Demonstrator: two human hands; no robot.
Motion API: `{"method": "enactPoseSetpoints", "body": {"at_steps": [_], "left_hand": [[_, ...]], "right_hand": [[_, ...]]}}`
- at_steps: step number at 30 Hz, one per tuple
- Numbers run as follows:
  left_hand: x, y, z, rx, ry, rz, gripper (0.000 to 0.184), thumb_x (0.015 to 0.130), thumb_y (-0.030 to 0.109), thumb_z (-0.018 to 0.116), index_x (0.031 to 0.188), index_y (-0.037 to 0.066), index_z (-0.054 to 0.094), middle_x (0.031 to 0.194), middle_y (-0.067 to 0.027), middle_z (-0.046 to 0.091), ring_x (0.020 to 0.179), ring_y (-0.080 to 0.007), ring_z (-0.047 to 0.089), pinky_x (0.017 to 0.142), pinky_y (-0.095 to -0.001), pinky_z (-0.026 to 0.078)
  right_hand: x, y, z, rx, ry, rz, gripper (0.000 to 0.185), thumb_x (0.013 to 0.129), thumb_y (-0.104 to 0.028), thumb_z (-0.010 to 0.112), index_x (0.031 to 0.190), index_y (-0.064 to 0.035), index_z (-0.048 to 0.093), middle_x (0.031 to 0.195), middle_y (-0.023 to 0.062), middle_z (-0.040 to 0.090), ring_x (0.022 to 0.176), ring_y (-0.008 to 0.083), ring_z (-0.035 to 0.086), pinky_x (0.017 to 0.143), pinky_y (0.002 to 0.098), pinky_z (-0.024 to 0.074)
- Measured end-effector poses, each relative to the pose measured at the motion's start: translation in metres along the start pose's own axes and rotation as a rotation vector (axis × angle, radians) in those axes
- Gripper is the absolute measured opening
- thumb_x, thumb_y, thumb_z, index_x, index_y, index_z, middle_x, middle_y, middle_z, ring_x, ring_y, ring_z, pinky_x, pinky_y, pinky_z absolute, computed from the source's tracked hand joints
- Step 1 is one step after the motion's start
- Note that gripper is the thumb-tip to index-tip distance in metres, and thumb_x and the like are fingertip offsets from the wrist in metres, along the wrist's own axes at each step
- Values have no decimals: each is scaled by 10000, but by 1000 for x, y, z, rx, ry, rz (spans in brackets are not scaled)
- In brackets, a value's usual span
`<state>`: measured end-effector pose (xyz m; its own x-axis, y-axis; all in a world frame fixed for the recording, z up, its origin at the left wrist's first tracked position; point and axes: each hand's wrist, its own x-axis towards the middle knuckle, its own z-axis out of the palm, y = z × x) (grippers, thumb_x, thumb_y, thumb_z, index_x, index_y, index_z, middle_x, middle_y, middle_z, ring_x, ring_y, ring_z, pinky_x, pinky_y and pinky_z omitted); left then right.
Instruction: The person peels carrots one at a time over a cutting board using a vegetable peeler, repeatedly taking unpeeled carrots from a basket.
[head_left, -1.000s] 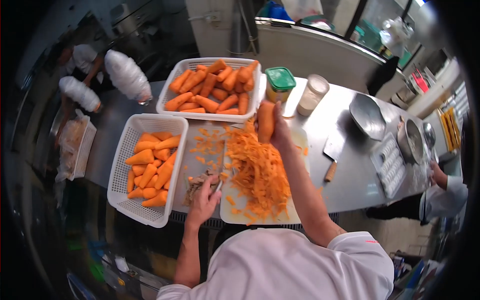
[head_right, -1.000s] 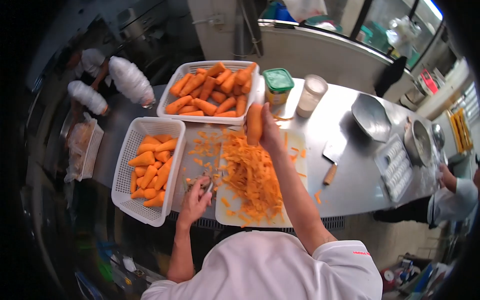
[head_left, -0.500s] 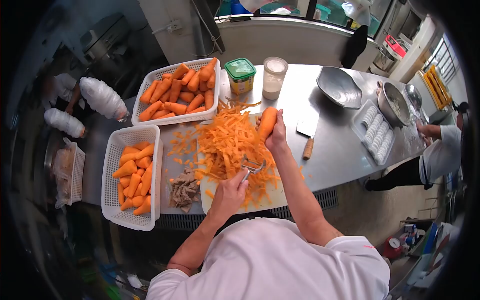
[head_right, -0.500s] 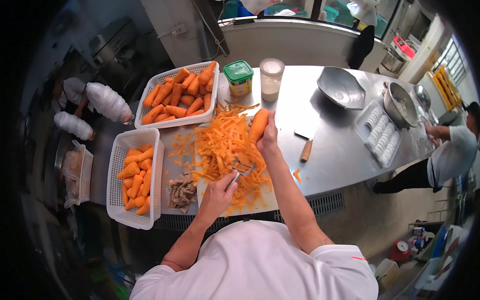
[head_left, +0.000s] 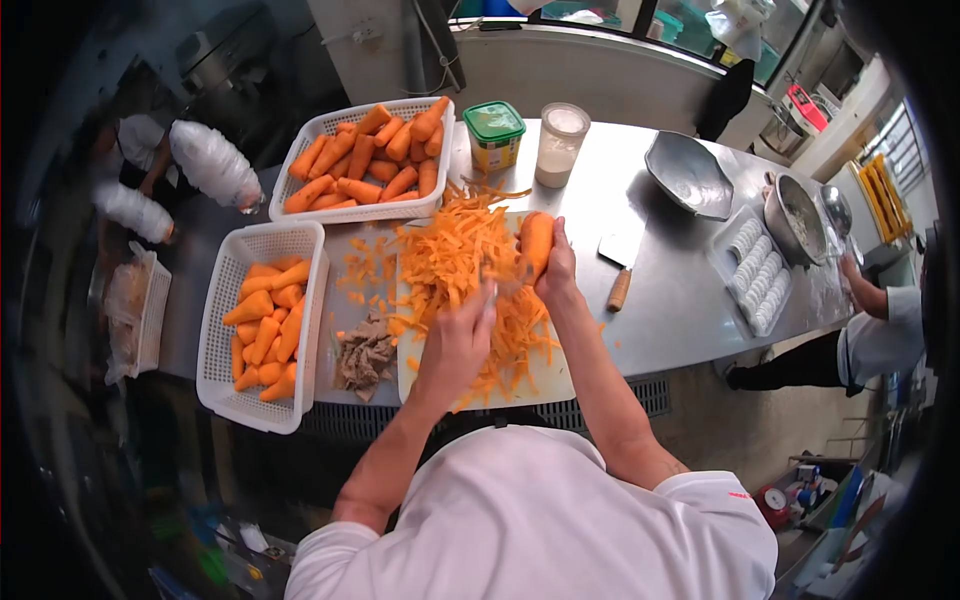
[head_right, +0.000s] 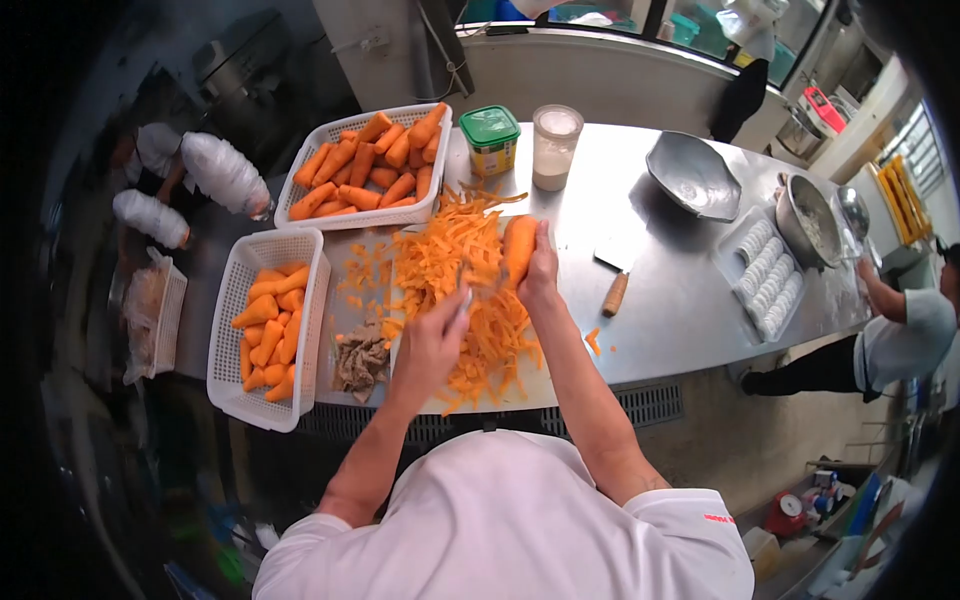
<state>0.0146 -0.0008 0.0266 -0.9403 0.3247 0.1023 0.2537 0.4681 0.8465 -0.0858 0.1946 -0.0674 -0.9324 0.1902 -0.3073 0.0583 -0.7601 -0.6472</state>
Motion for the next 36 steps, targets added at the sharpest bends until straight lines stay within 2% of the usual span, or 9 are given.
{"method": "enactPoseSetpoints", "body": {"at_steps": [2,5,11,13,18,22,30,32,36], "left_hand": [[44,4,2,-3,212,130,335,926,85,599,1251,2,607,905,-279,649,792,-399,672,679,-397,517],[50,-15,24,79,232,147,340,925,80,597,1254,-5,604,902,-283,649,784,-393,677,671,-403,516],[-31,-10,0,54,-53,42,328,935,78,576,1248,-17,602,854,-279,646,774,-395,672,657,-414,508],[2,4,-5,23,68,52,332,931,80,582,1248,-16,603,846,-280,646,770,-386,678,661,-410,509],[36,-11,17,0,246,138,339,927,89,595,1247,-20,606,826,-274,641,755,-341,697,650,-388,505],[-19,-21,10,83,27,71,314,927,92,593,1219,-17,625,844,-277,646,779,-368,687,642,-394,507],[38,-11,18,71,236,123,337,918,65,575,1241,-26,606,800,-286,638,763,-431,655,644,-451,517],[-1,-6,18,185,72,6,313,934,104,589,1221,-16,625,870,-269,656,751,-325,695,640,-373,507],[-31,-17,4,17,-72,105,312,939,125,593,1218,-8,624,856,-268,641,749,-356,678,631,-395,505]], "right_hand": [[-3,18,12,36,-4,9,562,1028,-551,362,1159,-42,559,946,136,653,766,216,631,652,359,549],[-17,19,26,63,-1,42,563,1038,-542,332,1185,-47,556,955,140,658,785,219,632,689,350,546],[7,13,-6,99,-42,-21,548,1044,-535,311,1185,-62,550,963,138,656,807,227,632,694,345,538],[-2,12,6,66,-29,5,549,1041,-542,310,1180,-65,544,971,134,650,816,223,628,681,356,537],[-14,16,29,159,-50,98,450,1012,-517,454,1111,-92,563,887,64,644,727,196,627,616,339,540],[8,13,-2,235,6,31,426,1009,-495,484,1131,-94,559,885,66,638,728,205,633,608,337,542],[-13,27,18,90,-45,24,494,1031,-495,419,1209,-50,542,941,125,646,768,222,626,647,334,547],[0,26,8,111,23,-13,519,1040,-506,367,1207,-48,547,992,122,649,818,223,633,669,344,544],[7,17,-21,79,-58,20,587,1048,-538,267,1204,-49,552,1040,119,652,863,220,635,693,356,540]]}}
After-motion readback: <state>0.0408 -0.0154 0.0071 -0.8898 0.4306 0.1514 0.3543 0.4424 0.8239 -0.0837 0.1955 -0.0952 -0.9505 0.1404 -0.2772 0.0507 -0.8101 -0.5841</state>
